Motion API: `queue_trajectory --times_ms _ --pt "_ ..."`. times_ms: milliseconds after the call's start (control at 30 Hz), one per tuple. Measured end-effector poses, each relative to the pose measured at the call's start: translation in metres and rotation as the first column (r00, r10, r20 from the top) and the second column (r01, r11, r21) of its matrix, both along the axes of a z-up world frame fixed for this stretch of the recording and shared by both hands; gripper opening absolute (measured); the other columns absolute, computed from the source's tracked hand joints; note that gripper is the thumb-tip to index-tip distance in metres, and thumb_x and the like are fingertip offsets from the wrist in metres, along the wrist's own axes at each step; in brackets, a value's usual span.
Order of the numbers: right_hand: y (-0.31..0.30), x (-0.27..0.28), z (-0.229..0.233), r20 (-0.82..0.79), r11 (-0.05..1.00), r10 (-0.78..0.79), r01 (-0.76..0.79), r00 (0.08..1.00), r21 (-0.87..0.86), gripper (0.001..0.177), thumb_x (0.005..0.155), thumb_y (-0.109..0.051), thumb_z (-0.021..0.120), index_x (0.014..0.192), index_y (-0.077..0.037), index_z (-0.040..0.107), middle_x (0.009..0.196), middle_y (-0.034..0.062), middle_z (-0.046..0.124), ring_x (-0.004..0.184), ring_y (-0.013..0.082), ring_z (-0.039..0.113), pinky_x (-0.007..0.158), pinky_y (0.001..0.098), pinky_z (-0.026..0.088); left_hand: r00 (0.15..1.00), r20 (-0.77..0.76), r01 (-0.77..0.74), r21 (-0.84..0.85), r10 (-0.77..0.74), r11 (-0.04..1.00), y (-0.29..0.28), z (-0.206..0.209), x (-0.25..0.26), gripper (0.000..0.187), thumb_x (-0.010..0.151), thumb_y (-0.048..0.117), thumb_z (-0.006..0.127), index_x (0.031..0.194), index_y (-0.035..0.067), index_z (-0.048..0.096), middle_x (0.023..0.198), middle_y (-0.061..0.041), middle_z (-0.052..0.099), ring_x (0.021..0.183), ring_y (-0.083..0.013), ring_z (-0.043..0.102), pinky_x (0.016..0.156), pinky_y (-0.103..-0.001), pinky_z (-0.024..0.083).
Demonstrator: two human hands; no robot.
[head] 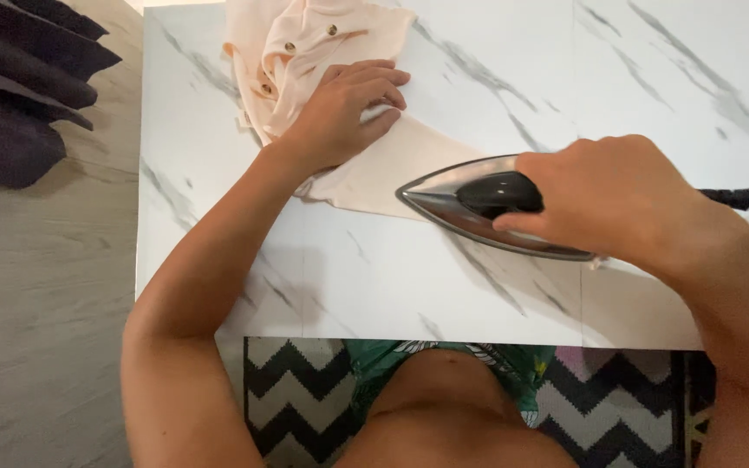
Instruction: Ironing a small light-colored garment on a table
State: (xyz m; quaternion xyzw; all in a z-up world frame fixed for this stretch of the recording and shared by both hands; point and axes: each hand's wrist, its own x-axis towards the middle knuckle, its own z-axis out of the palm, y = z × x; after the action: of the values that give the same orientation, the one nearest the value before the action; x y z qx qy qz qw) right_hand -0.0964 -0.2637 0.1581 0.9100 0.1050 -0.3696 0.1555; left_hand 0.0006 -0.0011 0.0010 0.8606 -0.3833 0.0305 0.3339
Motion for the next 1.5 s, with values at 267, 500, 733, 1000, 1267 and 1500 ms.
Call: queue_trajectory --times_ms 267,500,733,1000,1267,1500 --pt "-0.009 -0.004 -0.07 0.414 0.934 0.274 -0.343 0.868 0.102 0.058 0.1 -0.079 0.044 0.104 -0.023 0.058 0.074 -0.0046 0.068 0.059 0.0224 0.065 0.049 0.0351 0.048 1.0 0.011 0.002 0.025 -0.002 1.0 0.001 -0.001 0.001 0.003 0.1 0.011 0.07 0.101 0.014 0.069 0.131 -0.005 0.071 0.135 -0.0261 0.056 0.105 -0.043 0.037" --pt "-0.01 -0.007 -0.091 0.655 0.88 0.266 -0.455 0.708 0.134 0.062 0.1 -0.081 0.051 0.09 -0.02 0.058 0.062 -0.0065 0.062 0.046 0.0231 0.06 0.04 0.0358 0.039 1.0 0.023 -0.007 0.014 0.007 1.0 -0.001 -0.001 0.001 0.006 0.098 0.009 0.073 0.099 0.014 0.069 0.13 -0.006 0.072 0.134 -0.0274 0.058 0.104 -0.043 0.038" --pt "-0.014 0.019 -0.045 0.246 0.991 0.11 -0.126 0.963 0.05 0.067 0.096 -0.082 0.041 0.116 -0.022 0.062 0.092 0.0018 0.078 0.081 0.0271 0.077 0.064 0.0398 0.058 1.0 -0.015 -0.01 0.034 0.011 0.999 0.0 0.002 -0.001 0.004 0.1 0.01 0.068 0.1 0.014 0.068 0.131 -0.005 0.071 0.135 -0.0261 0.056 0.105 -0.042 0.036" --pt "-0.011 0.014 -0.056 0.392 0.943 0.275 -0.326 0.878 0.069 0.061 0.098 -0.081 0.043 0.108 -0.025 0.064 0.081 -0.0066 0.074 0.064 0.0198 0.074 0.052 0.0361 0.056 1.0 0.019 -0.002 0.0 0.002 1.0 0.001 -0.007 0.003 0.005 0.099 0.009 0.07 0.101 0.014 0.069 0.131 -0.003 0.071 0.134 -0.0251 0.057 0.105 -0.042 0.037" --pt "-0.006 0.004 -0.068 0.505 0.897 0.287 -0.413 0.814 0.158 0.062 0.097 -0.082 0.049 0.095 -0.021 0.062 0.068 -0.0069 0.066 0.054 0.0223 0.066 0.044 0.0361 0.046 0.999 0.035 0.008 0.007 -0.008 1.0 0.0 -0.001 0.001 0.005 0.1 0.008 0.071 0.101 0.012 0.069 0.13 -0.006 0.071 0.134 -0.0276 0.057 0.103 -0.043 0.038" --pt "-0.033 0.032 -0.071 0.498 0.977 0.168 -0.21 0.85 0.027 0.068 0.098 -0.087 0.044 0.097 -0.022 0.065 0.079 -0.0054 0.075 0.073 0.0256 0.073 0.064 0.0399 0.053 0.999 0.046 0.012 0.002 -0.012 1.0 0.002 -0.009 0.004 0.005 0.099 0.01 0.07 0.102 0.014 0.068 0.131 -0.005 0.071 0.133 -0.0276 0.057 0.102 -0.045 0.037"
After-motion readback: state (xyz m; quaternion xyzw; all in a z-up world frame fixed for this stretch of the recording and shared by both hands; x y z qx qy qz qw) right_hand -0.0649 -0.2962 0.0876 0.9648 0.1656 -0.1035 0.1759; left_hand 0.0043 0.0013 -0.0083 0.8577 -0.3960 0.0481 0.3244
